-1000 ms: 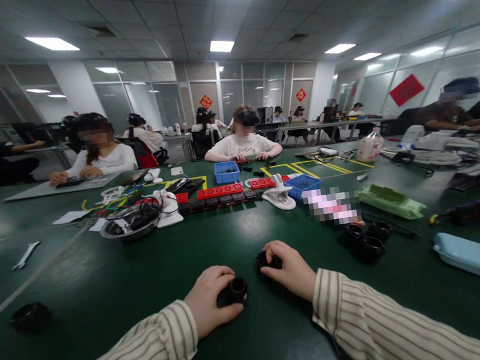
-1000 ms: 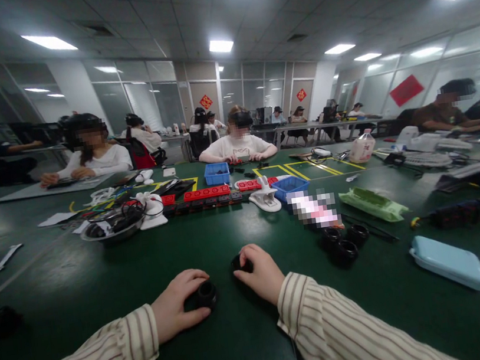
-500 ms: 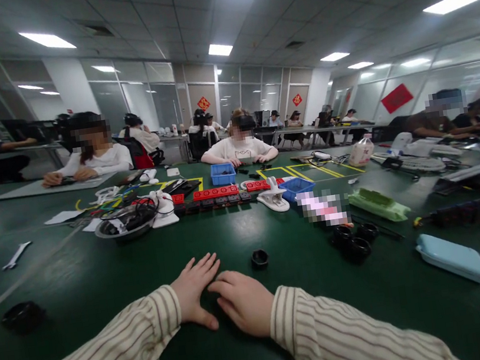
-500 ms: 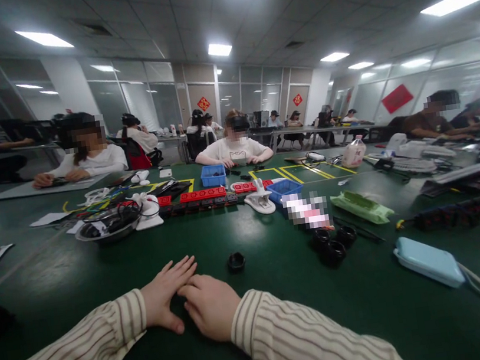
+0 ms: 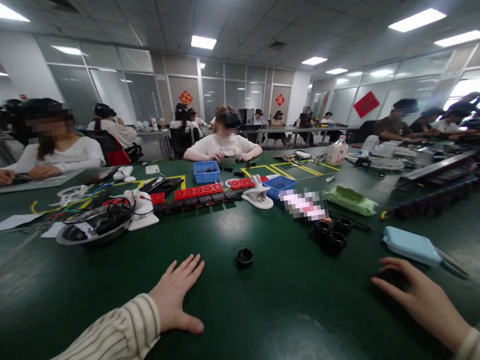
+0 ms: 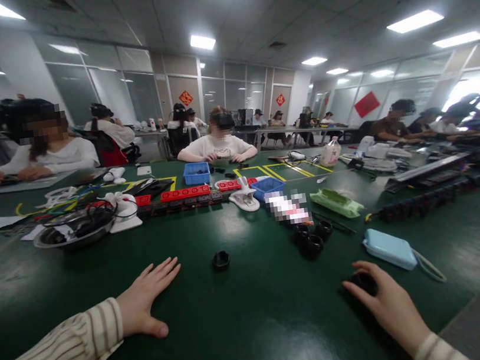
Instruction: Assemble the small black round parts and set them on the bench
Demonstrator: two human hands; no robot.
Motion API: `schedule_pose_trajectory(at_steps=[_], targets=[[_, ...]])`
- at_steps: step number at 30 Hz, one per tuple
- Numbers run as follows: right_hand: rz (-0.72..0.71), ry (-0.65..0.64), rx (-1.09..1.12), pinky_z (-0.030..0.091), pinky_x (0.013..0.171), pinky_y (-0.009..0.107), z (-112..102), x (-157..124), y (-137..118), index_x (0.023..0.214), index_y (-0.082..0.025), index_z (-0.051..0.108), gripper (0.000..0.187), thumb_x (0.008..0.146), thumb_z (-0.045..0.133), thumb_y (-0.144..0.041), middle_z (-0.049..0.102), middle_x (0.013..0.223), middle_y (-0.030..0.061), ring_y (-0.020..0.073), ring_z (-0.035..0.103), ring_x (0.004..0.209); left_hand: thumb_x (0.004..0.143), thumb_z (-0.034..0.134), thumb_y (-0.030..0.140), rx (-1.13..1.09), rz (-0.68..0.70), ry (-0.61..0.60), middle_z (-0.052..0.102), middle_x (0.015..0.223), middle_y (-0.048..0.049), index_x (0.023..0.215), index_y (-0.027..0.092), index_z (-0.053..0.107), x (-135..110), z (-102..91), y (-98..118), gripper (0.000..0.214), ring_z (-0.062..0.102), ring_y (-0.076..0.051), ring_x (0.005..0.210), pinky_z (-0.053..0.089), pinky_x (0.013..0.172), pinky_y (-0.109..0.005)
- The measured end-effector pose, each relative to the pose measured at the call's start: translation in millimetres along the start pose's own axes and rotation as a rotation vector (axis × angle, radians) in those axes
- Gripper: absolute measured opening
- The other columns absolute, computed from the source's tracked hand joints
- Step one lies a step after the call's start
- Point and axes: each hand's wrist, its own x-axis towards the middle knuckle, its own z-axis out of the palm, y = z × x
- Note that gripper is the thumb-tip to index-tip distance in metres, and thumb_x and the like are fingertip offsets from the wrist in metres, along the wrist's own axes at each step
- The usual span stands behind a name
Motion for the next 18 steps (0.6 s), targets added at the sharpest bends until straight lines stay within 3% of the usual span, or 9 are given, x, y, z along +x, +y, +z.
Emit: schedule_pose_trajectory(at_steps=[4,7,11,14,18], targets=[[0.029,0.070,-0.097,0.045,0.074,0.044,20,63,14,0.087,-0.014,0.060,0.062,0.063,0.045,-0.069,0.063,0.085,0.0124,0.0304,0.058,0.082,0.050,0.051,0.082,0.019,-0.007,0.021,0.014,0.146,-0.0131,0.139,0.015,0.021,-1,-1.1,1,0.115,0.015,-0.032,0.134,0.012,0.108,-0.054],[0.130,0.090,-0.018,0.044,0.075,0.043,36,87,17,0.094,-0.013,0.058,0.065,0.060,0.046,-0.067,0.063,0.091,0.0135,0.0309,0.057,0.087,0.051,0.052,0.081,0.037,-0.025,0.018,0.015,0.147,-0.0122,0.139,0.016,0.021,-3,-1.8,3,0.114,0.016,-0.031,0.135,0.013,0.108,-0.053],[0.162,0.080,0.105,0.043,0.080,0.043,44,87,21,0.100,-0.014,0.055,0.067,0.056,0.053,-0.064,0.060,0.099,0.0139,0.0305,0.056,0.094,0.052,0.051,0.081,0.036,-0.024,0.025,0.015,0.147,-0.0106,0.140,0.018,0.020,-4,-0.2,2,0.112,0.016,-0.031,0.135,0.014,0.108,-0.053],[0.174,0.109,0.229,0.045,0.072,0.040,42,80,20,0.102,-0.015,0.052,0.058,0.068,0.043,-0.061,0.060,0.091,0.0109,0.0246,0.058,0.079,0.052,0.050,0.081,0.026,-0.015,0.028,0.015,0.147,-0.0105,0.140,0.019,0.020,-3,1.0,1,0.112,0.015,-0.032,0.134,0.013,0.108,-0.053],[0.203,0.330,0.273,0.044,0.057,0.034,32,74,12,0.092,-0.015,0.049,0.042,0.078,0.033,-0.052,0.050,0.066,0.0016,0.0159,0.048,0.055,0.051,0.050,0.082,0.032,-0.010,0.023,0.015,0.147,-0.0114,0.140,0.018,0.021,-3,0.0,1,0.113,0.016,-0.031,0.134,0.013,0.108,-0.053]])
